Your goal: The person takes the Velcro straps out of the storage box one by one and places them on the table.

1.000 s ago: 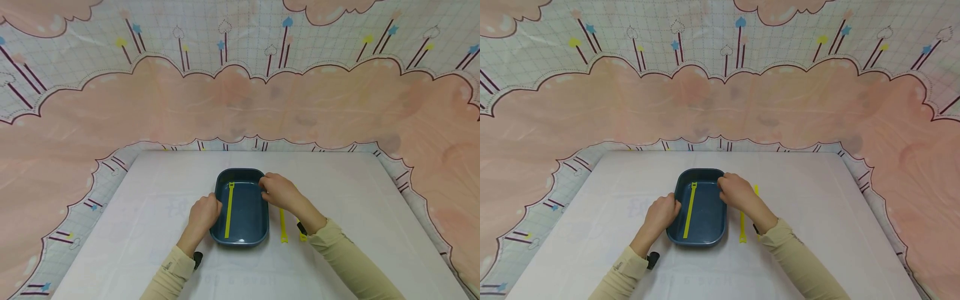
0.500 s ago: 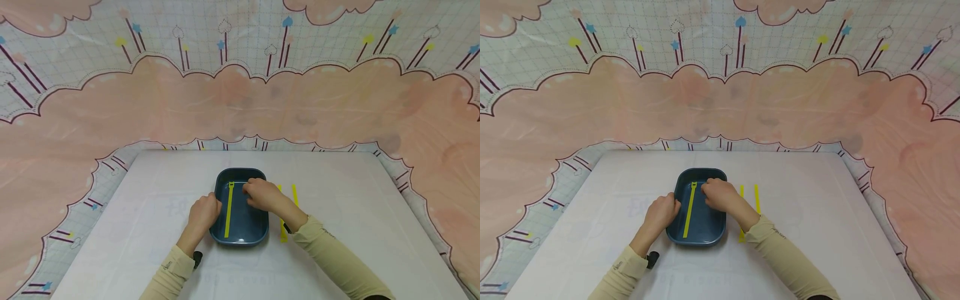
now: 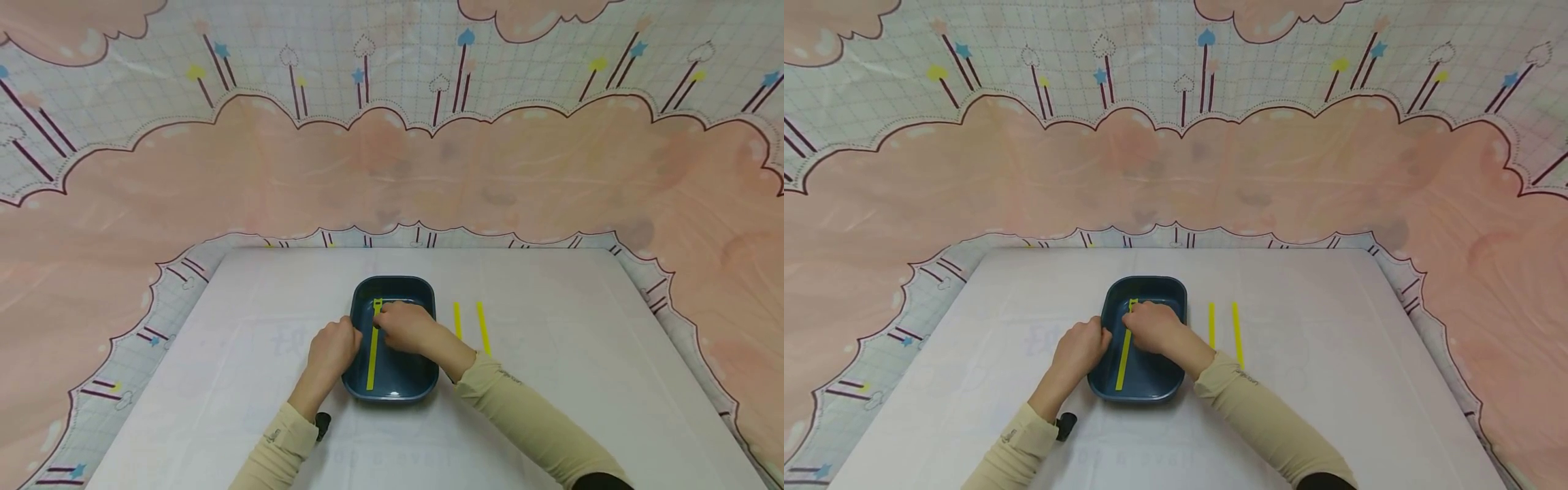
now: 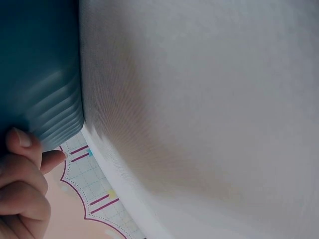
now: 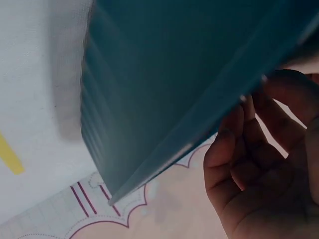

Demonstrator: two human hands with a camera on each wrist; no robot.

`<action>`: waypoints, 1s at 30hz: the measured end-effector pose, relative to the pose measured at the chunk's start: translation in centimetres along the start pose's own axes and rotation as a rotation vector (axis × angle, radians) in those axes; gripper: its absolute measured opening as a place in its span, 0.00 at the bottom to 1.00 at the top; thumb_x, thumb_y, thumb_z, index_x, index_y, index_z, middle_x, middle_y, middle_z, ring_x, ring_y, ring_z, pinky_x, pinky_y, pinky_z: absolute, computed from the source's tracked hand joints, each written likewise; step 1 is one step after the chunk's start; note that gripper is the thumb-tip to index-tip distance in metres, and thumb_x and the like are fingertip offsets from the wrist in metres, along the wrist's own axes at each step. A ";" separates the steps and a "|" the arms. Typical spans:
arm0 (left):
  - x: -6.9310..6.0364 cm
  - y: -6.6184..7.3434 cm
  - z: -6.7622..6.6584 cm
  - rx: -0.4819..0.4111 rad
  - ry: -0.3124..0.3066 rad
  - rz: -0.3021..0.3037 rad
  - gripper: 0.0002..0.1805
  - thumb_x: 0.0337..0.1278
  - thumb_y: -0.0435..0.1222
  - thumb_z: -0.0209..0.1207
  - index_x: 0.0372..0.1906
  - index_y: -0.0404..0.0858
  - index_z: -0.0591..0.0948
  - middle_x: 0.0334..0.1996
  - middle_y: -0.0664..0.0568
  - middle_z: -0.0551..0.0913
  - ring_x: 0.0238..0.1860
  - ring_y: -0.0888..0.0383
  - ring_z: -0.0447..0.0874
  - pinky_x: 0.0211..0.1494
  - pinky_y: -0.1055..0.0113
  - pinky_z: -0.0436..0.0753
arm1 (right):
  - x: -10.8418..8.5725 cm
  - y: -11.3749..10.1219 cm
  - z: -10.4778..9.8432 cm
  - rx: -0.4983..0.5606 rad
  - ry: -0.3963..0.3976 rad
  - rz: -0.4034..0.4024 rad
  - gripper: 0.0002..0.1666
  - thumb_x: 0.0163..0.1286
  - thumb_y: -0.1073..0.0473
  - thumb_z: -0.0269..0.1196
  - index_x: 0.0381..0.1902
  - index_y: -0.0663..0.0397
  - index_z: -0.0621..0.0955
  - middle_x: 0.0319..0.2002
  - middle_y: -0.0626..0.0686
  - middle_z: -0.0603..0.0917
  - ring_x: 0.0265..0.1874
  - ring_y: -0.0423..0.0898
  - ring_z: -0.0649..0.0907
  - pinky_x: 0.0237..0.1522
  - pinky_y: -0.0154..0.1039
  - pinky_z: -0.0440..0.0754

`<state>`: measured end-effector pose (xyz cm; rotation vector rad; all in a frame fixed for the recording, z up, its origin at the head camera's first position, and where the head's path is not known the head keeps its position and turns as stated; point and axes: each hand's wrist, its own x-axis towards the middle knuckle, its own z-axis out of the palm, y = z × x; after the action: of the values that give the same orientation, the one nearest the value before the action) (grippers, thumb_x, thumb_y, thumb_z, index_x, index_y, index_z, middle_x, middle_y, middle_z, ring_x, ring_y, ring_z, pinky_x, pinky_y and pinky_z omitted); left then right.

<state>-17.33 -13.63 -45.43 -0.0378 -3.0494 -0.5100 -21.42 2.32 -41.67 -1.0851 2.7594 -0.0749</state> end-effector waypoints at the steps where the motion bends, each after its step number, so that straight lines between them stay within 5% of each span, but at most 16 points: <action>1: 0.0 0.0 0.0 0.000 0.002 0.002 0.10 0.61 0.33 0.54 0.26 0.32 0.74 0.15 0.48 0.70 0.15 0.56 0.70 0.20 0.65 0.71 | 0.2 -0.1 0.1 -0.015 -0.005 -0.001 0.18 0.64 0.58 0.66 0.53 0.47 0.83 0.49 0.50 0.83 0.44 0.45 0.81 0.47 0.41 0.81; 17: 0.1 -0.2 0.2 0.000 0.011 0.011 0.11 0.61 0.34 0.54 0.27 0.31 0.75 0.16 0.46 0.73 0.16 0.55 0.72 0.21 0.62 0.76 | 2.2 -0.5 3.0 -0.227 -0.079 -0.015 0.19 0.72 0.55 0.59 0.59 0.37 0.80 0.53 0.50 0.81 0.47 0.46 0.80 0.48 0.44 0.80; 30: 0.1 -0.3 0.3 0.013 0.057 0.028 0.10 0.59 0.33 0.54 0.25 0.32 0.74 0.17 0.44 0.75 0.16 0.54 0.72 0.21 0.60 0.75 | 1.1 0.4 3.2 -0.226 -0.075 -0.027 0.17 0.72 0.57 0.58 0.56 0.40 0.82 0.53 0.49 0.82 0.49 0.47 0.81 0.50 0.49 0.79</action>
<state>-17.40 -13.80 -45.82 -0.0650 -2.9920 -0.4809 -21.85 1.93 -45.05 -1.1522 2.7352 0.2745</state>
